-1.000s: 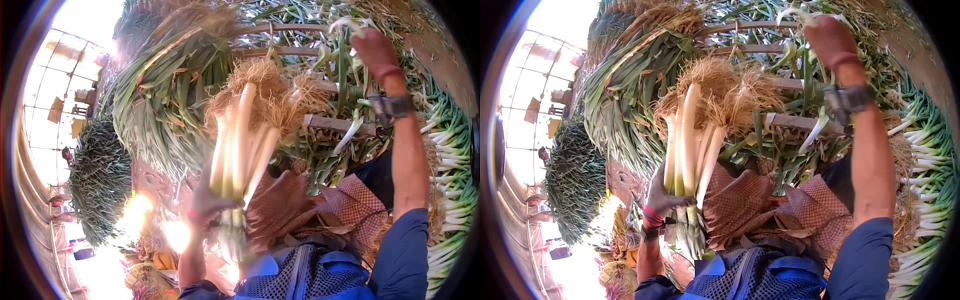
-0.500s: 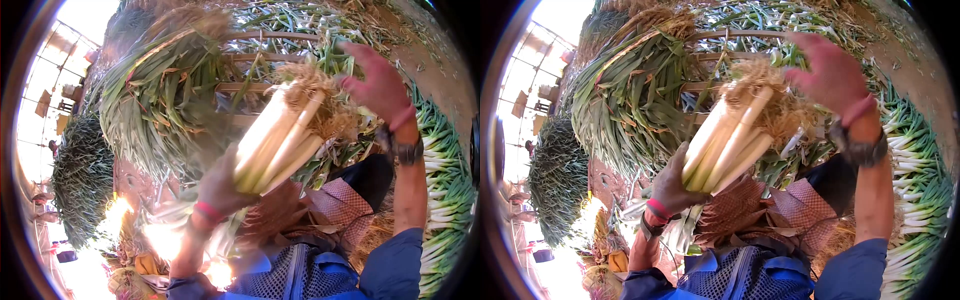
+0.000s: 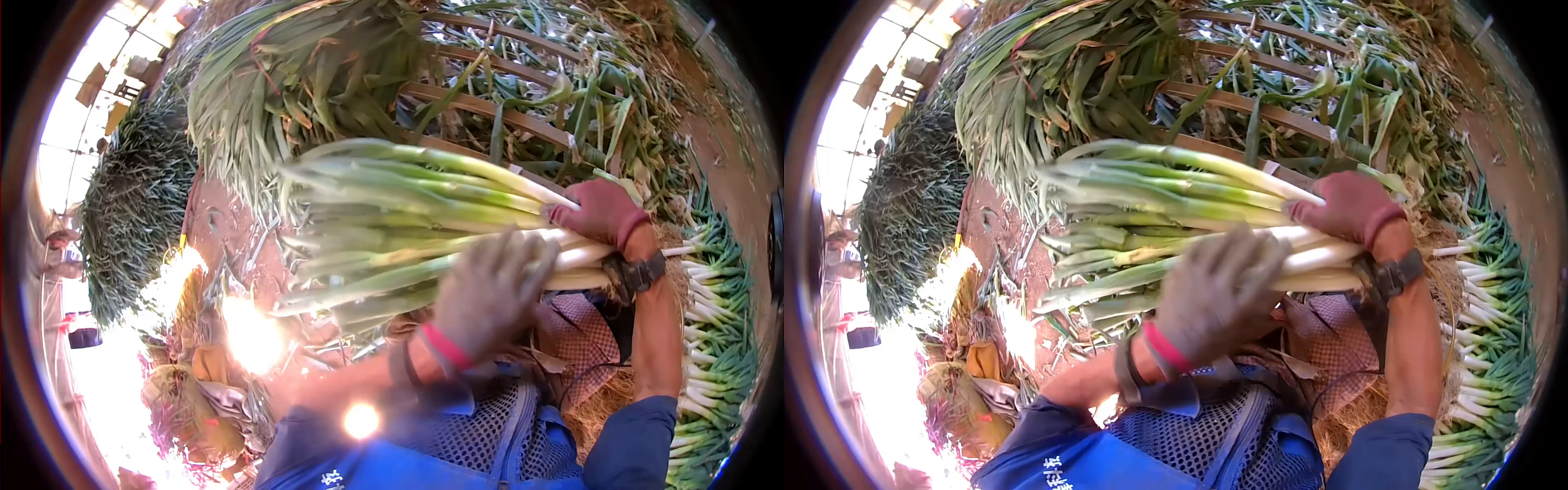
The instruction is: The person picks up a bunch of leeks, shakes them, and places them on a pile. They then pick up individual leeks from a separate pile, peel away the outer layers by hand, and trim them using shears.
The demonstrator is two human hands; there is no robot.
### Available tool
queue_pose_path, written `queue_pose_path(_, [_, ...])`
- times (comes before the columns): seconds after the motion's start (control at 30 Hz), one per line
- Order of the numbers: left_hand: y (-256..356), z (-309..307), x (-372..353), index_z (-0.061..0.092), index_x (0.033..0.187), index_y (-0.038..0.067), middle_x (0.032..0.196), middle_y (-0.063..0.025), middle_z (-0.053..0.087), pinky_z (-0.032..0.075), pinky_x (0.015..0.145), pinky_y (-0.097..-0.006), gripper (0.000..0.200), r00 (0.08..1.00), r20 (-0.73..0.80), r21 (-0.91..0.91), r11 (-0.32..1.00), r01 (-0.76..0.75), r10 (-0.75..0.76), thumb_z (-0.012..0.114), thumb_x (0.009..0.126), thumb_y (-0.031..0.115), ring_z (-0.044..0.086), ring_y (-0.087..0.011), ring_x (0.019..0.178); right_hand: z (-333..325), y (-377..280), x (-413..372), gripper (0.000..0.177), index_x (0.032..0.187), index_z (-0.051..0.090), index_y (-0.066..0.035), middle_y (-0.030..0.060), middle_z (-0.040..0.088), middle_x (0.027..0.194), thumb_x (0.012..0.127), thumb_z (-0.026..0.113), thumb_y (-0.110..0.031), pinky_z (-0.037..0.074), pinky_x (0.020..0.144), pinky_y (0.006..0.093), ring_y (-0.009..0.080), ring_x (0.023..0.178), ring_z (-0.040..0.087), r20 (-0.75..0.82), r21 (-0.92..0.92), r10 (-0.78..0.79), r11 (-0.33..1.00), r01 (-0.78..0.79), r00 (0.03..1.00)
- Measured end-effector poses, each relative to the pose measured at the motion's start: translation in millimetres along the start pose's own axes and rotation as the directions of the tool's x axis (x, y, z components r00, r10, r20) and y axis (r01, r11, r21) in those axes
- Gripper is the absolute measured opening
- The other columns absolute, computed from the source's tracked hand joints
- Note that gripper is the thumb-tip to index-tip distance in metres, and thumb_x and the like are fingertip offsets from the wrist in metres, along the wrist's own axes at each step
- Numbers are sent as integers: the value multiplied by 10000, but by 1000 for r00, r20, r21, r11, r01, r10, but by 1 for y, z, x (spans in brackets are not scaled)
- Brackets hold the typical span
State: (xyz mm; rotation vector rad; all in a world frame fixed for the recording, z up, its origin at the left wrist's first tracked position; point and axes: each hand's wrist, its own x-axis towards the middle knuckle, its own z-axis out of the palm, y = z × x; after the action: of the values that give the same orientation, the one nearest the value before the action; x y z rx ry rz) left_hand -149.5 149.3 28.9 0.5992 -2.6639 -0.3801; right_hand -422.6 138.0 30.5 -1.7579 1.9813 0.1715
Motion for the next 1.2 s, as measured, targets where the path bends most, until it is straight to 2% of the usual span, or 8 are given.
queue_pose_path(0.13, [28,26,-30,519,1520,29,1299,-175,674,524,998,-429,808,897,439,-521,826,214,45,817,875,414,662,-319,1202,9,2,-2,680,1060,789,-60,237,753,912,955,573,-696,547,828,505,423,895,726,95,83,88,992,-96,992])
queue_pose_path(0.2, [12,53,-29,462,1560,-13,1344,-195,683,508,1069,-403,817,624,765,-636,340,692,160,769,958,446,660,-290,1247,12,5,-2,622,1088,793,-75,227,753,910,967,601,-654,544,824,499,418,880,725,102,89,101,990,-110,990])
queue_pose_path(0.3, [1,104,-34,435,1580,-40,1477,-176,626,372,1220,-406,737,855,517,-810,-303,503,39,702,1030,372,550,-267,1390,10,6,-3,634,1135,787,-88,221,757,932,960,609,-671,546,827,490,402,871,729,111,94,112,988,-123,987])
queue_pose_path(0.4, [-6,123,-34,472,1561,-9,1508,-151,590,355,1230,-421,666,928,372,-905,-220,364,6,688,1039,344,527,-247,1395,6,5,-8,694,1243,758,-108,204,768,951,925,638,-713,556,814,471,371,852,741,120,212,52,974,-77,991])
queue_pose_path(0.5, [-11,162,-52,509,1529,40,1516,-120,568,406,1184,-430,626,837,443,-171,-886,431,322,694,1028,365,545,-226,1349,0,4,-11,778,1222,739,-70,200,782,948,858,704,-756,561,835,455,339,899,764,224,322,61,937,-133,973])
queue_pose_path(0.67, [-35,174,-63,571,1470,87,1378,-82,667,437,1148,-432,569,870,463,-502,-758,416,171,727,990,351,609,-226,1256,-15,-26,-34,911,1505,552,-122,172,785,1130,772,875,-554,575,936,439,320,1015,764,256,176,92,974,-140,962])
queue_pose_path(0.9, [-71,186,-38,573,1468,80,1374,-83,669,449,1138,-433,576,784,601,-628,-513,584,156,734,977,335,616,-228,1243,16,-30,-63,494,793,806,-64,107,738,696,576,875,-502,592,681,433,314,642,721,-3,354,-119,929,112,993])
queue_pose_path(1.2, [-47,179,58,576,1465,72,1370,-85,671,464,1126,-434,585,799,594,-789,-126,601,94,743,959,314,625,-231,1226,30,-49,1,521,857,863,-102,48,804,928,434,1044,-346,546,793,312,211,863,707,48,228,-177,960,161,983])
